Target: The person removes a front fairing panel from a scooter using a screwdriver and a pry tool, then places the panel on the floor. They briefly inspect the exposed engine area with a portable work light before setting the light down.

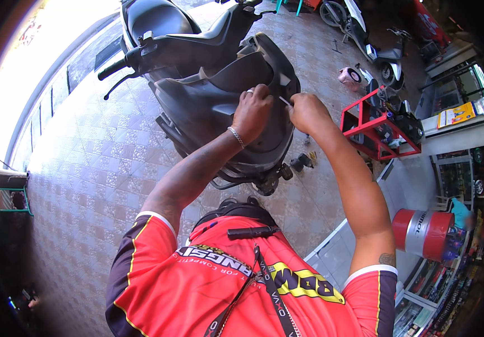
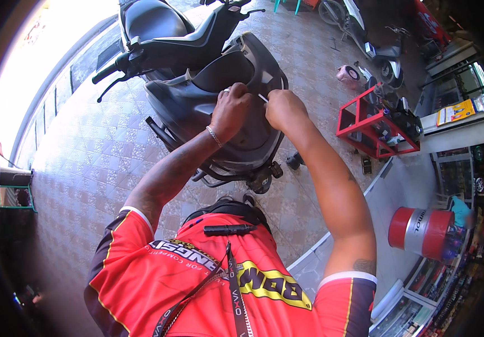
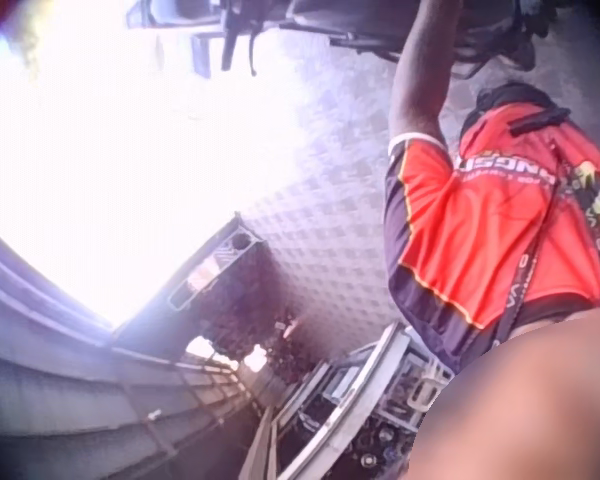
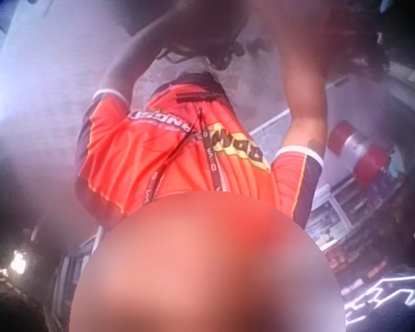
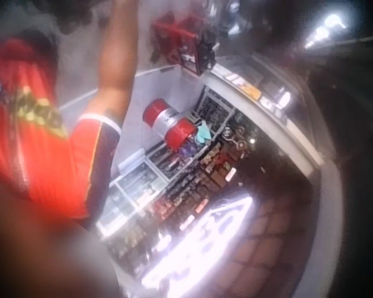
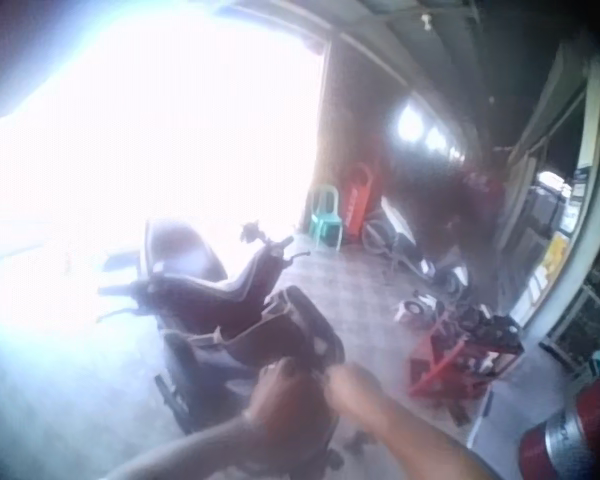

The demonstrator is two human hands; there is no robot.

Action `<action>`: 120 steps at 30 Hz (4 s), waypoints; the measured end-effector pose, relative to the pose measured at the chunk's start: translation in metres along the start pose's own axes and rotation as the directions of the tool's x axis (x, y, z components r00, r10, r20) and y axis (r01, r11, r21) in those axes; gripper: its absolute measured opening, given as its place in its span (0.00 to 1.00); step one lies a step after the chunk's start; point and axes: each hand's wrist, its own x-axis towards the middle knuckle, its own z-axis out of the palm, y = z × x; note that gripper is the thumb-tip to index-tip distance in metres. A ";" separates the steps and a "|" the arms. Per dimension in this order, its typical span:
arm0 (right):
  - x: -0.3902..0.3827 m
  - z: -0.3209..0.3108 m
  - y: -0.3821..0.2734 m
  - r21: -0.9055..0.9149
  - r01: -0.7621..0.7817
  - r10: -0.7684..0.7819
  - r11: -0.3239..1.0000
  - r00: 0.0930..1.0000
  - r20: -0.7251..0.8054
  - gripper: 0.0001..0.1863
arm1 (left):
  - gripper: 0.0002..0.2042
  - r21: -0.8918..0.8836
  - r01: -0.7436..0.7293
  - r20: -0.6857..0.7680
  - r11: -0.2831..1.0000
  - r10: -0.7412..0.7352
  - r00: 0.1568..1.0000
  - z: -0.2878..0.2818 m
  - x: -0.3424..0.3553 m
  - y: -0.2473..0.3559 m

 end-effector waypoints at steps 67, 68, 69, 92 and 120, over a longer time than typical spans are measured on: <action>-0.782 0.540 -0.033 0.129 -0.982 0.458 -0.138 0.052 0.888 0.15 | 0.08 -0.567 -0.278 0.274 0.775 0.496 0.824 -0.078 -0.108 0.192; -0.779 0.537 -0.044 0.191 -0.981 0.502 -0.040 0.146 0.853 0.15 | 0.08 -0.586 -0.293 0.264 0.756 0.520 0.812 -0.083 -0.114 0.197; -0.777 0.534 -0.055 0.391 -0.878 0.553 0.275 0.478 0.683 0.15 | 0.08 -0.612 -0.301 0.253 0.731 0.542 0.802 -0.089 -0.122 0.203; -0.971 0.545 -0.289 0.502 -0.841 0.724 -0.202 0.217 0.655 0.19 | 0.09 -0.739 -0.224 0.338 0.636 0.636 0.694 -0.191 -0.413 0.286; -0.851 0.518 -0.204 0.462 -0.871 0.737 -0.168 0.200 0.645 0.15 | 0.08 -0.795 -0.107 0.317 0.597 0.559 0.766 -0.144 -0.370 0.209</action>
